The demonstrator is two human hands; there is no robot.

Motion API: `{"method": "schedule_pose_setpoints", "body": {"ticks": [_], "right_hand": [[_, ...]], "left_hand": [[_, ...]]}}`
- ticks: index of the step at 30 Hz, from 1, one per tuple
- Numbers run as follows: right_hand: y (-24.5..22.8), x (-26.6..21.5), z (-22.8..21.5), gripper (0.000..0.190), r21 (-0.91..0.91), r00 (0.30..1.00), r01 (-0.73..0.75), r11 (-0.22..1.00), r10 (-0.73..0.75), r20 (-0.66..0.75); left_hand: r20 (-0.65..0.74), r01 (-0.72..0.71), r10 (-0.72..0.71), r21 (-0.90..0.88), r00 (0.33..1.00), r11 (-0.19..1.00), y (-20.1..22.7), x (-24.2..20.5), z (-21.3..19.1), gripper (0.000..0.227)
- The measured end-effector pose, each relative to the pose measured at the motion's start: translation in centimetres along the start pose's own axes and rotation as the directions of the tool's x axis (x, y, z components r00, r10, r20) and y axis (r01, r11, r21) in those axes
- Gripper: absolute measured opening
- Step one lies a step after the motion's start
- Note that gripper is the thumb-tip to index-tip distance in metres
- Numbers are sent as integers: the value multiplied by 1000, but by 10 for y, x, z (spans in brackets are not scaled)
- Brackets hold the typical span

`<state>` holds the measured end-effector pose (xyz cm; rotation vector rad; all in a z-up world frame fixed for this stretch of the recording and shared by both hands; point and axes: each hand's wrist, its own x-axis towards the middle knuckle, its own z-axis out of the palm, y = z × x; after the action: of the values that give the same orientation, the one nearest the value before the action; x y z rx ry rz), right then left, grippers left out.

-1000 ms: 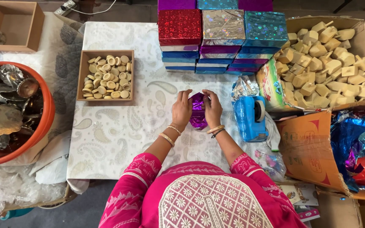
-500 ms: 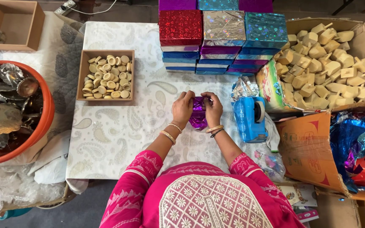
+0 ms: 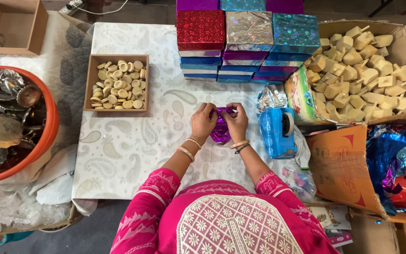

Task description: Packing and wrapping small gift items with decorative foil and tape.

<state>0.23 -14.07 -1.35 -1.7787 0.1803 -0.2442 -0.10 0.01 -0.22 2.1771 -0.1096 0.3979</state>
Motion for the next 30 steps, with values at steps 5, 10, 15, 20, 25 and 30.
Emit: {"method": "schedule_pose_setpoints", "body": {"ticks": [5,10,15,20,25,30], "right_hand": [[0,1,-3,35,-64,998,68,996,-67,9],[14,4,-4,33,-103,990,139,985,-137,23],[25,6,-3,17,-64,993,114,991,-113,19],[30,7,-4,14,-25,991,130,991,-129,37],[37,7,-8,14,-7,985,159,987,-158,65],[5,2,-14,23,-30,968,197,980,-190,162]], "left_hand": [[-5,8,-8,-44,1000,999,3,-1,-2,15],[26,46,-44,-85,999,995,2,-1,-3,31],[2,6,-6,-10,1000,1000,-12,-5,7,18],[-9,4,-5,-52,1000,999,-9,-7,5,11],[-18,-7,6,-71,1000,997,-7,-10,4,9],[-29,-32,30,-66,999,997,-5,-12,3,11]]}}
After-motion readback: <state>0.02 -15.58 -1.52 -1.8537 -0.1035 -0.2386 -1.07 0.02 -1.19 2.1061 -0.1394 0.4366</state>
